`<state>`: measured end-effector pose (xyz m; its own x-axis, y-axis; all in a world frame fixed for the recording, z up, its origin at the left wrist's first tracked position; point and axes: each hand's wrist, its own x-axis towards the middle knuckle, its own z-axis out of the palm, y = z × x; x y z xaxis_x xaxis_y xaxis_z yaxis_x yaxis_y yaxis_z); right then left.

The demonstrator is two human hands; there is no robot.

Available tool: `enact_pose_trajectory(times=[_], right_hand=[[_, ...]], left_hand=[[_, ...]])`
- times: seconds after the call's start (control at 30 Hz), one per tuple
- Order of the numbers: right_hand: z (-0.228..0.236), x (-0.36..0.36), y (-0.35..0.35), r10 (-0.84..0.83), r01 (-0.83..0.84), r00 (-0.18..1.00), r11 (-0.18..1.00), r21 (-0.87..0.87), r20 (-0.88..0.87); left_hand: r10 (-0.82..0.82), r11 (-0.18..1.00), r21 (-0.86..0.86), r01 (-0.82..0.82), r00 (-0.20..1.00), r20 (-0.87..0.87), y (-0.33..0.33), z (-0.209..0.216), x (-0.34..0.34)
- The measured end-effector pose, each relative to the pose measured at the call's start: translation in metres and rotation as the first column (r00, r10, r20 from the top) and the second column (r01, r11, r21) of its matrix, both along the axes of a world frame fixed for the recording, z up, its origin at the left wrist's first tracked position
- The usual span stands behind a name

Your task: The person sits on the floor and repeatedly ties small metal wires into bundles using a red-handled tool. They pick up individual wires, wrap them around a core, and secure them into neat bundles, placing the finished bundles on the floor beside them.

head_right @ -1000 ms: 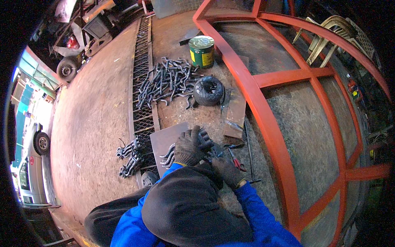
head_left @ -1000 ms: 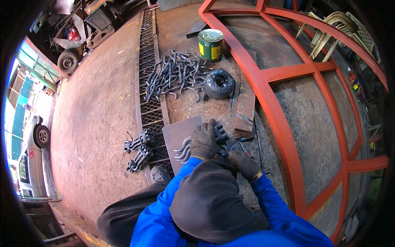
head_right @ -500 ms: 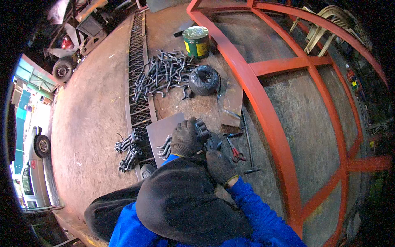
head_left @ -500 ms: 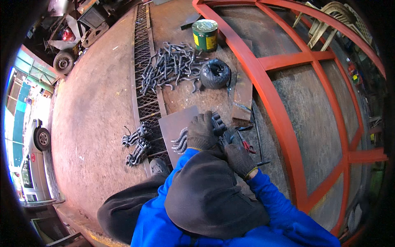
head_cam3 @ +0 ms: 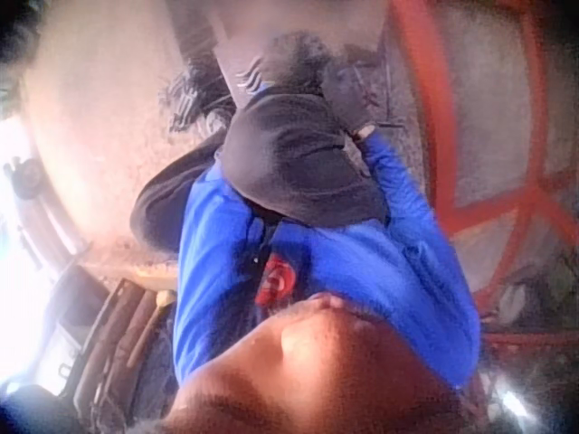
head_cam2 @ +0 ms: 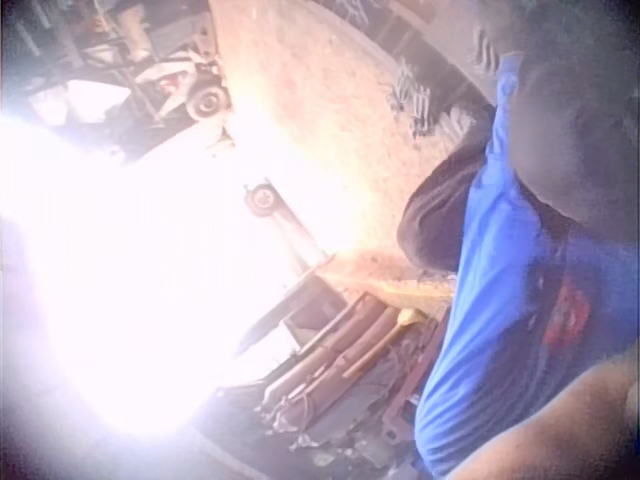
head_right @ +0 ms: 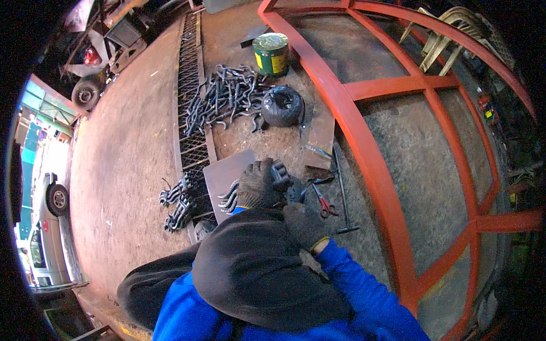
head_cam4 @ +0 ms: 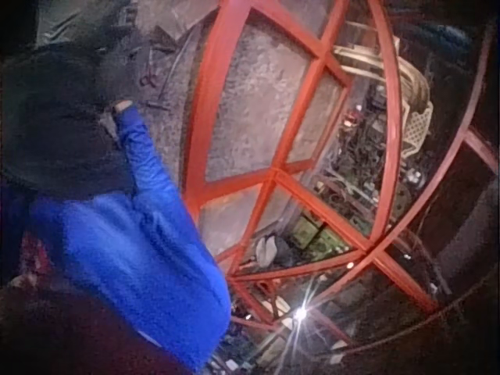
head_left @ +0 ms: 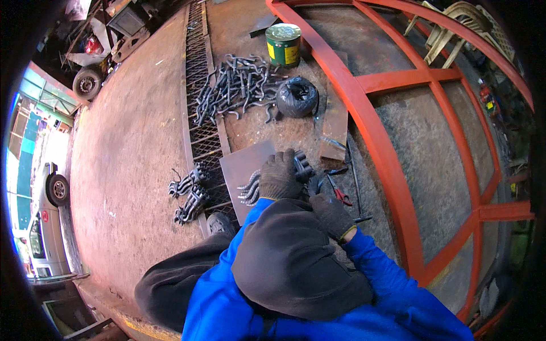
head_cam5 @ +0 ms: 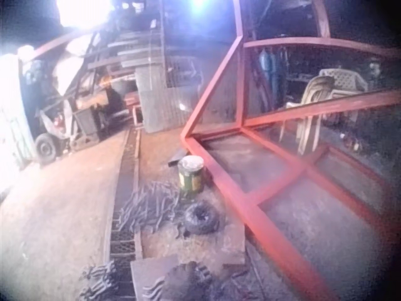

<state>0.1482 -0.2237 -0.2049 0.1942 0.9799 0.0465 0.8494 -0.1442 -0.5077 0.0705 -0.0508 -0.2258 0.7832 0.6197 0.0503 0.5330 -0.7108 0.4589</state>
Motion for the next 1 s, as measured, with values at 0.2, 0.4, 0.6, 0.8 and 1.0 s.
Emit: enact_pose_trajectory(times=[0.2,0.4,0.6,0.8,1.0], right_hand=[[0.034,0.047,0.044,0.388,-0.368,0.919,0.908,-0.203,0.069],[0.084,0.086,0.142,0.582,-0.422,0.813,0.622,-0.659,0.029],[0.024,0.108,0.223,0.887,-0.663,0.441,0.424,-0.617,0.136],[0.034,0.090,0.280,0.954,-0.671,0.290,0.262,-0.694,0.080],[-0.018,0.129,0.295,0.890,-0.751,0.444,0.306,-0.585,-0.104]], left_hand=[[0.029,0.999,0.046,-0.029,1.000,-0.002,0.006,0.002,-0.004],[0.054,0.997,0.062,-0.054,0.999,0.003,0.008,-0.005,-0.006],[0.055,0.994,0.099,-0.049,0.997,-0.059,0.009,-0.009,-0.001],[0.029,0.997,0.076,-0.033,0.998,0.048,0.012,-0.005,-0.016],[0.078,0.986,-0.154,-0.063,0.993,0.090,0.009,-0.005,-0.011]])
